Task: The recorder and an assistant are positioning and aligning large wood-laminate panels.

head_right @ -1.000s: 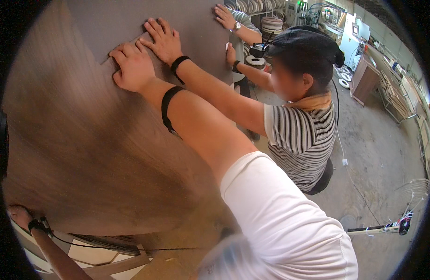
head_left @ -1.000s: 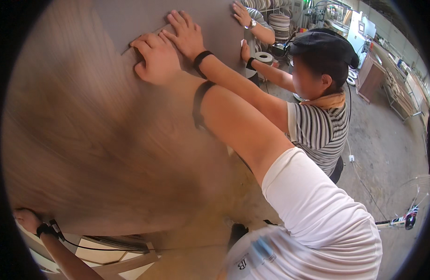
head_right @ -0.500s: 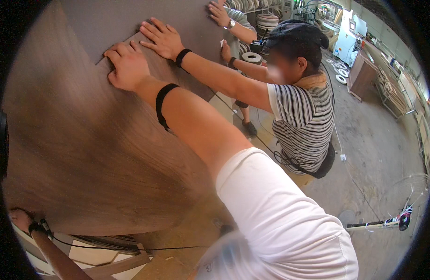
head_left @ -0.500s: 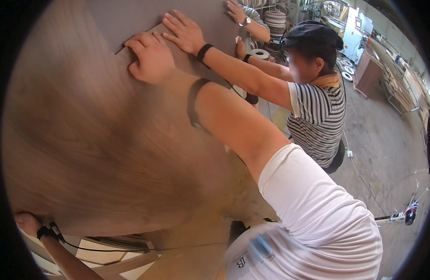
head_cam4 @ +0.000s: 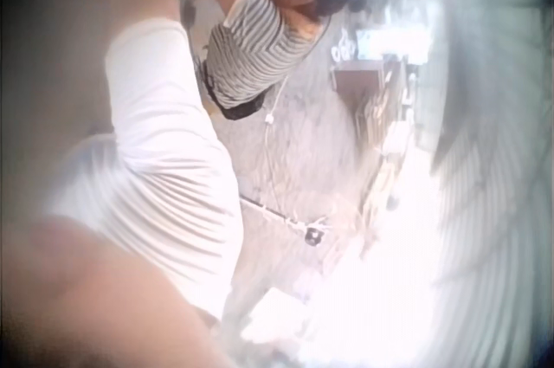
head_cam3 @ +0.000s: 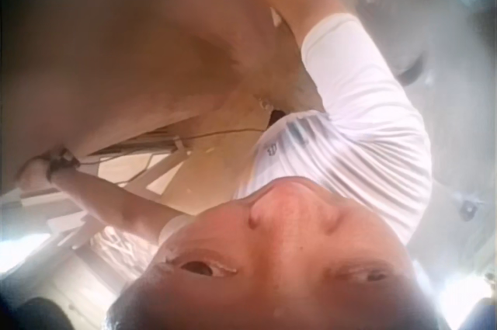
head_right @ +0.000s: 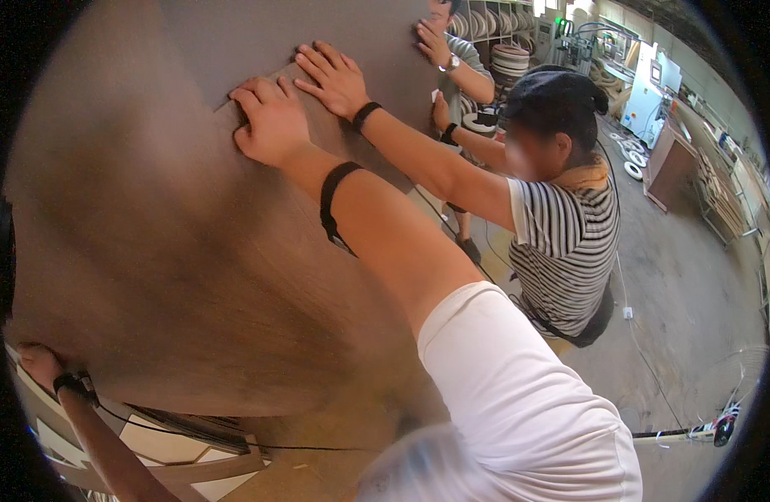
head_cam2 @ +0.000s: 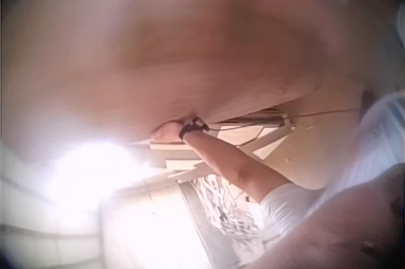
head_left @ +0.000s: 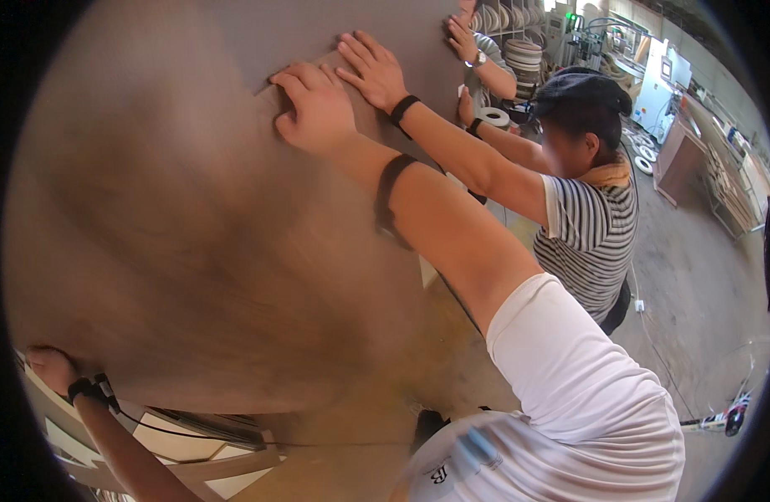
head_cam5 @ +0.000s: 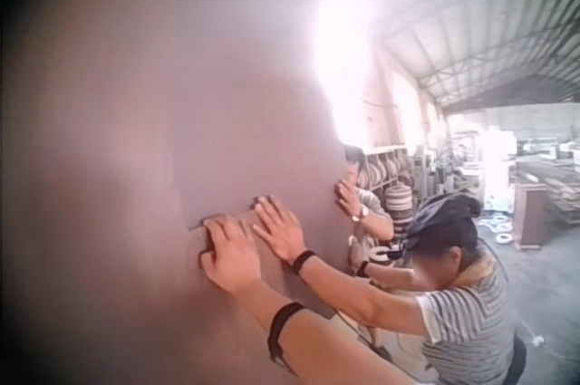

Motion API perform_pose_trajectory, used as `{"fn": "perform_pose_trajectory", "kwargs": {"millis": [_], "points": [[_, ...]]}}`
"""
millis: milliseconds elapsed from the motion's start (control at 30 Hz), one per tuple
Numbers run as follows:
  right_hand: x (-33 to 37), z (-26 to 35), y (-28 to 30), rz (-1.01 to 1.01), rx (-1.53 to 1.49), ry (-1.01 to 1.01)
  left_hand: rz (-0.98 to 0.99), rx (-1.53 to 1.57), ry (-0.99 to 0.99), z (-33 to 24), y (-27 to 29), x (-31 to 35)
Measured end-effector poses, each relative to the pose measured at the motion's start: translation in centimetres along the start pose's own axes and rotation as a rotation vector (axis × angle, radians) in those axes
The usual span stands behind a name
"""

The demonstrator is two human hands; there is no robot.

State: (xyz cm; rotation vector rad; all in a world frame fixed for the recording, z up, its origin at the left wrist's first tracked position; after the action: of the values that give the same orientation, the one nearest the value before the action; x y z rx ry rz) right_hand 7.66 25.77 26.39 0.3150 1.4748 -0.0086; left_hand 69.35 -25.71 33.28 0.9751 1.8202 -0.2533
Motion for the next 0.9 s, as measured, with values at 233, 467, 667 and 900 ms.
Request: {"fn": "perform_pose_trajectory", "kwargs": {"millis": [233, 467, 667, 900], "points": [[-0.4, 0.5, -0.2, -0.004, -0.052, -0.022, -0.168, -0.151, -0.184, 0.6, 3.3, -3.4], [-0.5, 0.7, 0.1, 0.054, 0.008, -0.032, -0.147, 0.099, 0.077, -8.8, 5.1, 4.4], [-0.4, 0.4, -0.2, 0.061, 0.009, -0.023, -0.085, 0.13, 0.164, -8.9, 5.1, 4.5], [-0.6, 0.2, 0.1, 0.033, 0.005, 0.011, -0.125, 0.133, 0.135, -8.6, 5.0, 4.3]]}}
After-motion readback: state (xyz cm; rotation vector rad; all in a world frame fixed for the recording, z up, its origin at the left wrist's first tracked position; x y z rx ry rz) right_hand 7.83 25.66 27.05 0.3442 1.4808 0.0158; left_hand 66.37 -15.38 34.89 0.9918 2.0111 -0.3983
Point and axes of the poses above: each hand's wrist, its own x-axis away from the middle knuckle, its own y-axis out of the back of the hand, z = x × y, the point moved 9 cm from there along -x, towards the middle knuckle, and after that the axes turned 9 degrees about z, right-handed, at the moved point
